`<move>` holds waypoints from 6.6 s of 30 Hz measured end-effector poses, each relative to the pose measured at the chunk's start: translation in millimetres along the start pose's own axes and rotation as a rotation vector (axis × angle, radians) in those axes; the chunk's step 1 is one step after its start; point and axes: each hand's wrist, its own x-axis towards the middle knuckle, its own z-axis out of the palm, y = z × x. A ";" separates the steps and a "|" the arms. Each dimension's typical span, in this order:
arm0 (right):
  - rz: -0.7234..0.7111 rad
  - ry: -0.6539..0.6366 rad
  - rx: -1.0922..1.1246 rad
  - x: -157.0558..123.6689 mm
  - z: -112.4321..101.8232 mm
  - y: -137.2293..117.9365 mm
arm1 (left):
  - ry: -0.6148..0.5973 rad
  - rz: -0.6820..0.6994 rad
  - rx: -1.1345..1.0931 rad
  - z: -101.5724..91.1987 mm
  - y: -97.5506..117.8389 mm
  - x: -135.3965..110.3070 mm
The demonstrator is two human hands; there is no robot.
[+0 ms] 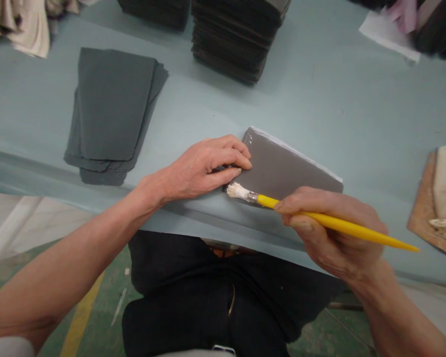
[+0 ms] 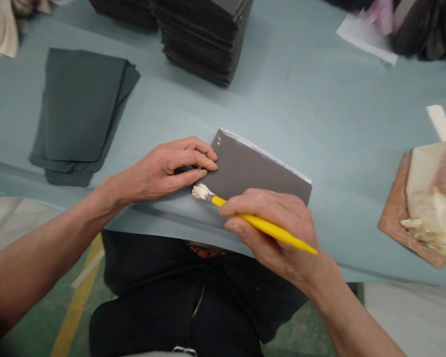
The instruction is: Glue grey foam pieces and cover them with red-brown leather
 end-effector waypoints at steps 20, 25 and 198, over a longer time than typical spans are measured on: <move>-0.063 -0.042 -0.089 -2.1 1.8 -7.1 | -0.023 -0.058 0.008 -2.1 2.9 1.1; -0.083 -0.020 -0.140 -5.7 -3.7 -17.6 | -0.018 -0.053 0.006 -1.6 2.8 1.4; 0.265 0.148 -0.635 -125.7 -41.1 -37.2 | 0.013 -0.050 0.295 -5.5 5.1 3.2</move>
